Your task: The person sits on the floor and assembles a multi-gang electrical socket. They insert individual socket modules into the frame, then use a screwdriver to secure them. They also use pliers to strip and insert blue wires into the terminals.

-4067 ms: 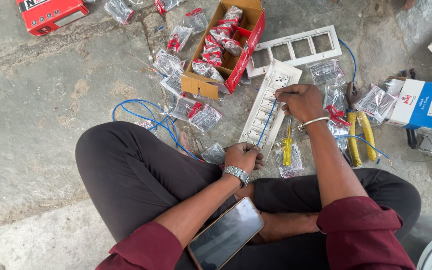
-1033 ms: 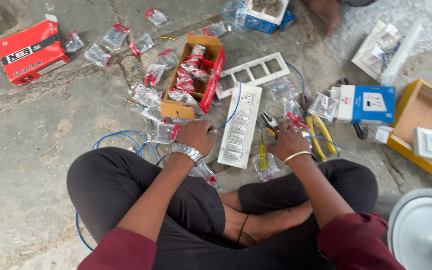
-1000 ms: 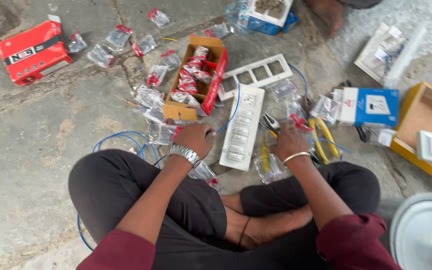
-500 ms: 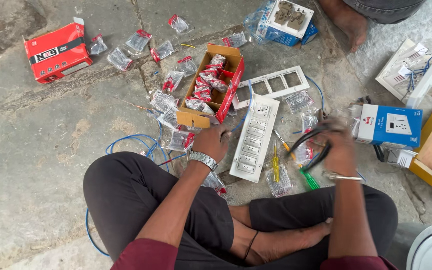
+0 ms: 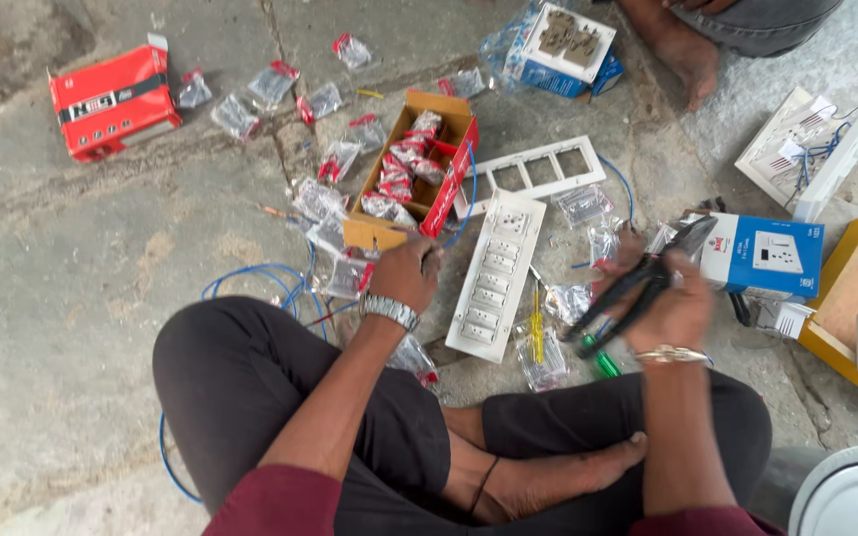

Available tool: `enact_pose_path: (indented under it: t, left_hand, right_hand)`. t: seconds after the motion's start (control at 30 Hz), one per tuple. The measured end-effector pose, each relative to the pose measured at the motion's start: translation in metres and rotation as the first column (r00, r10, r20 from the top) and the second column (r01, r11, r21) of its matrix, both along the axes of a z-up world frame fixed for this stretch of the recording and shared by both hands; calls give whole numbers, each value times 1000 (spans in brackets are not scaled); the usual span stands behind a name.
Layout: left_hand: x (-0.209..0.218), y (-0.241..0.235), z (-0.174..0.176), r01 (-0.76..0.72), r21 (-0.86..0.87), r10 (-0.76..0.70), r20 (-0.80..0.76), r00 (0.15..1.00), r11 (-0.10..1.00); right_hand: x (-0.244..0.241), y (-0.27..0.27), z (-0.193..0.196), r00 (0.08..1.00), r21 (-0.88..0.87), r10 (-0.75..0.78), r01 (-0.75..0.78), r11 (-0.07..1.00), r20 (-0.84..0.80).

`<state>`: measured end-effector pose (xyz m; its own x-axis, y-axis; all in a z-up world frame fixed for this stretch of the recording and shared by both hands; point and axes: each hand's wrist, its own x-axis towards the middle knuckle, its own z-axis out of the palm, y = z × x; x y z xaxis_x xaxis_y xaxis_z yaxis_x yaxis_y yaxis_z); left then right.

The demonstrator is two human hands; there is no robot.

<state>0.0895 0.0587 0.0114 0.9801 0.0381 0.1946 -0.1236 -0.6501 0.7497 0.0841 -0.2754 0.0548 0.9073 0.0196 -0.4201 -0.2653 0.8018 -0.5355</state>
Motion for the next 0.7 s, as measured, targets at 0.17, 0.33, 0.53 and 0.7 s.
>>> enact_pose_path:
  t: [0.17, 0.33, 0.53, 0.7]
  left_hand:
    - [8, 3, -2, -90, -58, 88, -43, 995, 994]
    - [9, 4, -10, -127, -75, 124, -40, 991, 989]
    - [13, 2, -15, -112, -115, 113, -4, 994, 987]
    - [11, -5, -20, -22, -153, 20, -17, 1000, 988]
  right_hand:
    - [-8, 37, -16, 827, 158, 553, -535, 830, -101]
    - [-23, 60, -31, 731, 273, 680, -666, 694, 55]
    - [-34, 91, -41, 610, -578, 719, -735, 355, -334]
    - [-32, 86, -51, 547, -671, 770, -709, 216, -329]
